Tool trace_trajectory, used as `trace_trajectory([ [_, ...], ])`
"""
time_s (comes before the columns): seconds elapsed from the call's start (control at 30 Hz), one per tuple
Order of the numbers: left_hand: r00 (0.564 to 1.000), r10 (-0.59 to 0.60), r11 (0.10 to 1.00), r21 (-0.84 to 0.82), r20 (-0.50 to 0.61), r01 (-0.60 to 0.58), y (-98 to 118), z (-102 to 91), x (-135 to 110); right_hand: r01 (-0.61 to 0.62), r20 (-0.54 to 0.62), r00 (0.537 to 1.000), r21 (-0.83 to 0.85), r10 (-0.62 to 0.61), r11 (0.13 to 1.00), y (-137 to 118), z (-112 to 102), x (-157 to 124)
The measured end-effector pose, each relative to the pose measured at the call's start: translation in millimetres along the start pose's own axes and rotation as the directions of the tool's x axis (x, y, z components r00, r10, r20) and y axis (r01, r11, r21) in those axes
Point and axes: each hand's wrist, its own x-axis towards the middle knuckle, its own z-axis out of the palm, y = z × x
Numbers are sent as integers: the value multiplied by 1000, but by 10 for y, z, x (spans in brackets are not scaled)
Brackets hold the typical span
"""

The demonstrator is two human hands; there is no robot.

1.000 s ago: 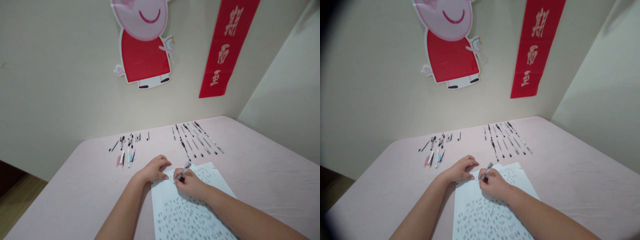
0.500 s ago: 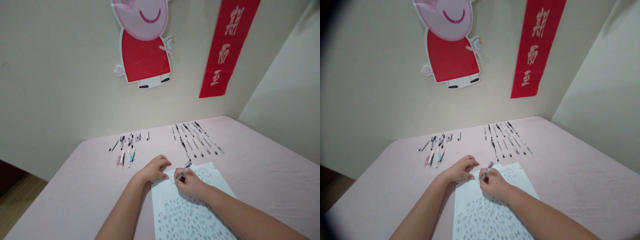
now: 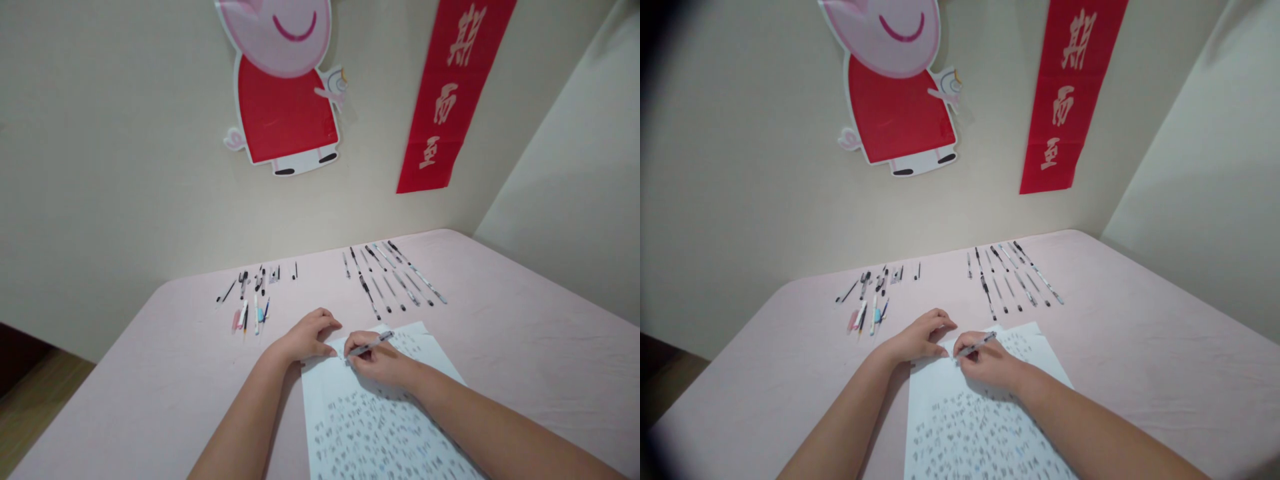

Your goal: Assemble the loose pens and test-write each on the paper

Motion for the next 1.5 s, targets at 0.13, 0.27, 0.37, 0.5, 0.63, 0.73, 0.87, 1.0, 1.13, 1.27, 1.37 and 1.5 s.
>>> trace_trajectory([
  [0.13,1000,8,1000,-16,1,-8,-7,3,-3,-46,29,999,-1,46,999,3,5,-8],
  [0.27,1000,11,1000,-20,3,-11,-9,3,-8,-60,21,998,-24,61,998,-7,3,-15],
  [0.37,1000,7,1000,-19,3,-7,-1,1,-8,-56,20,998,-23,57,998,-11,-3,-18],
  [0.5,1000,-2,1000,-19,4,2,11,-2,-3,-29,25,999,-17,29,999,-10,-9,-20],
  [0.63,1000,7,1000,-20,3,-7,10,-4,-1,-8,30,1000,-25,9,1000,-21,-14,-25],
  [0.73,1000,12,1000,-27,3,-12,3,-5,-1,4,37,999,-31,-3,999,-35,-22,-28],
  [0.87,1000,13,1000,-21,7,-13,-6,-3,-1,8,30,1000,-39,-6,999,-46,-30,-29],
  [1.0,1000,15,1000,-13,10,-15,-18,2,2,7,29,1000,-22,-6,1000,-58,-30,-28],
  [1.13,1000,15,1000,-7,12,-15,-26,2,5,8,25,1000,-16,-7,1000,-58,-22,-22],
  [1.27,1000,18,1000,-12,12,-18,-23,-2,2,-17,24,1000,-6,18,1000,-20,-5,-13],
  [1.37,1000,17,1000,-18,9,-17,-17,-2,-5,-18,-1,1000,3,18,1000,6,3,-8],
  [1.5,1000,16,1000,-16,4,-16,-10,1,-10,-16,0,1000,1,16,1000,7,4,-12],
])
